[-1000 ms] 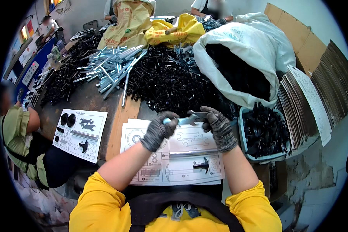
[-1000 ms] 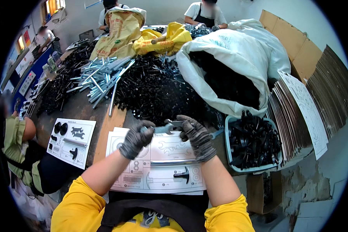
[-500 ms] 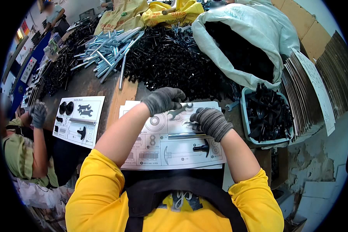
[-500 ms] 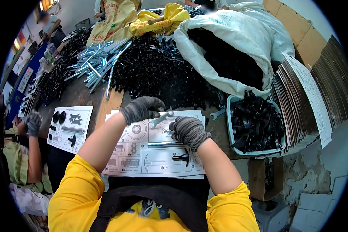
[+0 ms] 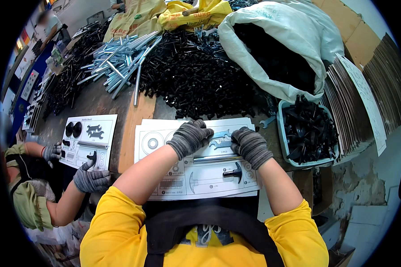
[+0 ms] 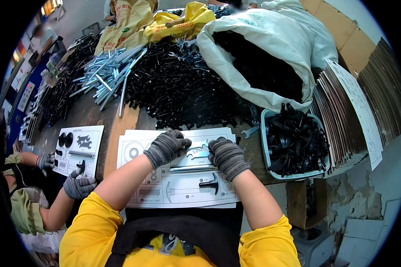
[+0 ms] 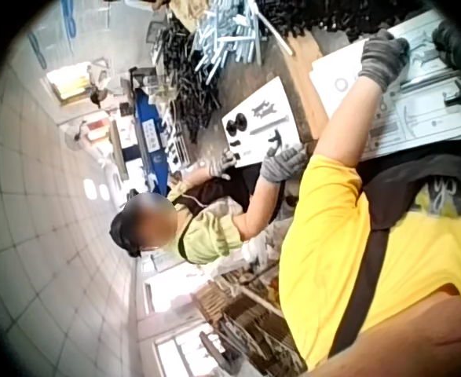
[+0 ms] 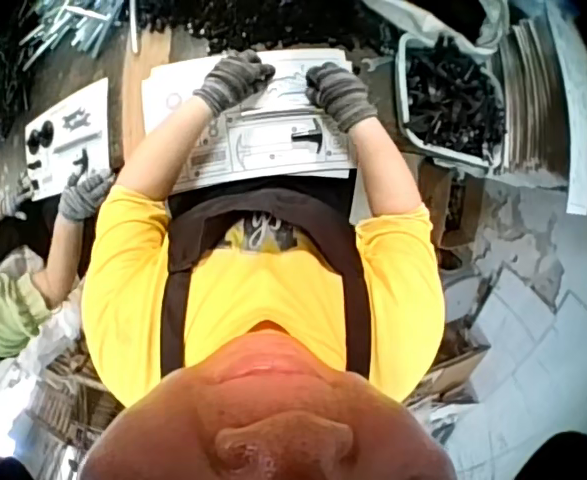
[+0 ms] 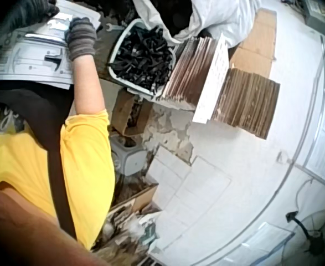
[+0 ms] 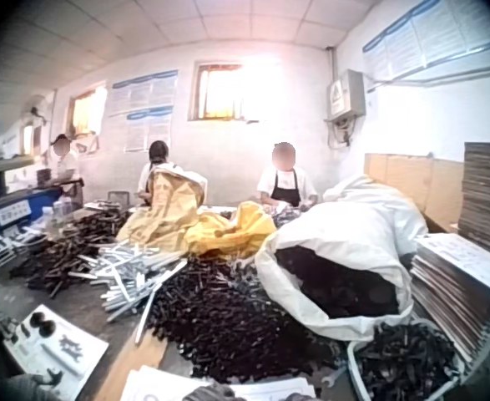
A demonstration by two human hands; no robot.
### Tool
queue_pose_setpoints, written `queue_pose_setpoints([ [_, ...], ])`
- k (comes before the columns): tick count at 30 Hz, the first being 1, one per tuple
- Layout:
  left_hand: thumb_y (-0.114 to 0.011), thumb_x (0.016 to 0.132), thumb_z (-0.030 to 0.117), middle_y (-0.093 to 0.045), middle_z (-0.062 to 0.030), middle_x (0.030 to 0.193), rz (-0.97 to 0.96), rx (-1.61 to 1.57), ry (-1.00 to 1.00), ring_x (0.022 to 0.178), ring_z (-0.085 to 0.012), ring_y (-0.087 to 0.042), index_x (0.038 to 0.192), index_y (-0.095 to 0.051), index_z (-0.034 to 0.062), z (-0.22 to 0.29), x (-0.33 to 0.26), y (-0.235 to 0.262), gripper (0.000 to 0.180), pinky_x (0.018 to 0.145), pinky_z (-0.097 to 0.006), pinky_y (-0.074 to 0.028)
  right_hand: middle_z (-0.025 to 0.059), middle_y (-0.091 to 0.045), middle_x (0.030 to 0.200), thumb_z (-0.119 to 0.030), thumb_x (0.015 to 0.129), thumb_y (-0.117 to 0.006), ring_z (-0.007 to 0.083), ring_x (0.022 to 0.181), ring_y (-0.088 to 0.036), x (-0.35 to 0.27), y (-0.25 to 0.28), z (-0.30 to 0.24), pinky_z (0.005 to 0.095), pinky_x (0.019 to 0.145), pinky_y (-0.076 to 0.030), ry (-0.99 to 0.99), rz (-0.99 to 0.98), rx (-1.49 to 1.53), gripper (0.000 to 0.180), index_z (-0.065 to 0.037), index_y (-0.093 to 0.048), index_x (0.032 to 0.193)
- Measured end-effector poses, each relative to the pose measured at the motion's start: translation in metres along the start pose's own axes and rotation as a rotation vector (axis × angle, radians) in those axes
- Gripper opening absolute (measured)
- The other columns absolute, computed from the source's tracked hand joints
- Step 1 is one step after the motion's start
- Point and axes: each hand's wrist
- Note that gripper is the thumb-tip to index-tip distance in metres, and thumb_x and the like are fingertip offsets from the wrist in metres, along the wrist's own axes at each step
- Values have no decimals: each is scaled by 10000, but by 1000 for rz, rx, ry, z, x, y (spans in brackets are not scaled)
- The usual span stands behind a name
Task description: The person picks various metal hardware pieces from piles on a table and places them onto printed instruction sheets that serve as packaging templates. They handle bolts, nuts, washers, and small black plastic parts, arranging each item into designated spots on the sheets. The person repeats this process for multiple sheets, occasionally reaching into a large sack to retrieve more parts.
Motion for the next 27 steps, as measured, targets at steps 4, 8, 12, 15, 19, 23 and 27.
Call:
queue_pose_setpoints([
  [4, -636, 738, 109, -576, -70, 905, -29, -14, -26, 815, -203, -567, 1010, -620, 147, -2, -3, 2, 275, 742, -296, -489, 105, -567, 959, -262, 757, -612, 248, 913, -560, 1, 1, 1, 348, 820, -455, -32, -20, 29, 302, -111, -565, 1014],
  [8, -610, 760, 149, -576, -81, 888, -19, -34, -72, 821, -219, -567, 1001, -621, 145, -6, -5, 1, 241, 739, -314, -488, 110, -563, 980, -259, 764, -606, 252, 923, -561, 0, 3, 0, 349, 825, -455, -45, -56, 32, 317, -108, -555, 1038],
  [12, -611, 757, 146, -581, -82, 870, -28, -48, -85, 814, -226, -570, 1000, -624, 146, -7, -5, 3, 243, 725, -319, -488, 98, -581, 960, -256, 748, -624, 242, 905, -564, -3, 6, -4, 337, 825, -449, -70, -18, 65, 300, -106, -583, 1004],
  [15, -637, 730, 95, -584, -77, 858, -19, -70, -72, 790, -218, -570, 1002, -625, 147, -5, -5, 3, 277, 707, -308, -491, 105, -575, 969, -254, 757, -612, 248, 912, -564, -4, 2, -2, 341, 823, -451, -48, -8, 53, 298, -107, -575, 1014],
  [19, -629, 742, 116, -572, -91, 904, -10, -54, -80, 817, -238, -565, 1016, -617, 154, -6, -5, 1, 277, 734, -322, -486, 123, -557, 992, -250, 773, -588, 270, 934, -560, 0, 7, -2, 357, 815, -455, -27, -81, 13, 296, -119, -557, 1037],
  [23, -639, 715, 147, -565, -109, 924, 68, -170, -150, 846, -258, -555, 1053, -593, 100, -17, -11, -1, 344, 760, -338, -482, 122, -556, 992, -273, 784, -562, 272, 926, -560, -1, 11, 0, 368, 816, -450, 3, -89, 41, 307, -139, -545, 1060],
  [27, -631, 732, 148, -575, -104, 924, 200, -386, -154, 849, -250, -567, 1024, -592, 64, -30, -16, -8, 306, 764, -334, -478, 123, -563, 1001, -290, 809, -525, 274, 928, -558, 9, 11, 7, 365, 828, -442, 12, -105, 82, 302, -139, -551, 1070],
])
Point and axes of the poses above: each hand's wrist, its own x-axis towards the middle knuckle, its own y-axis out of the back of the hand, z = x × y
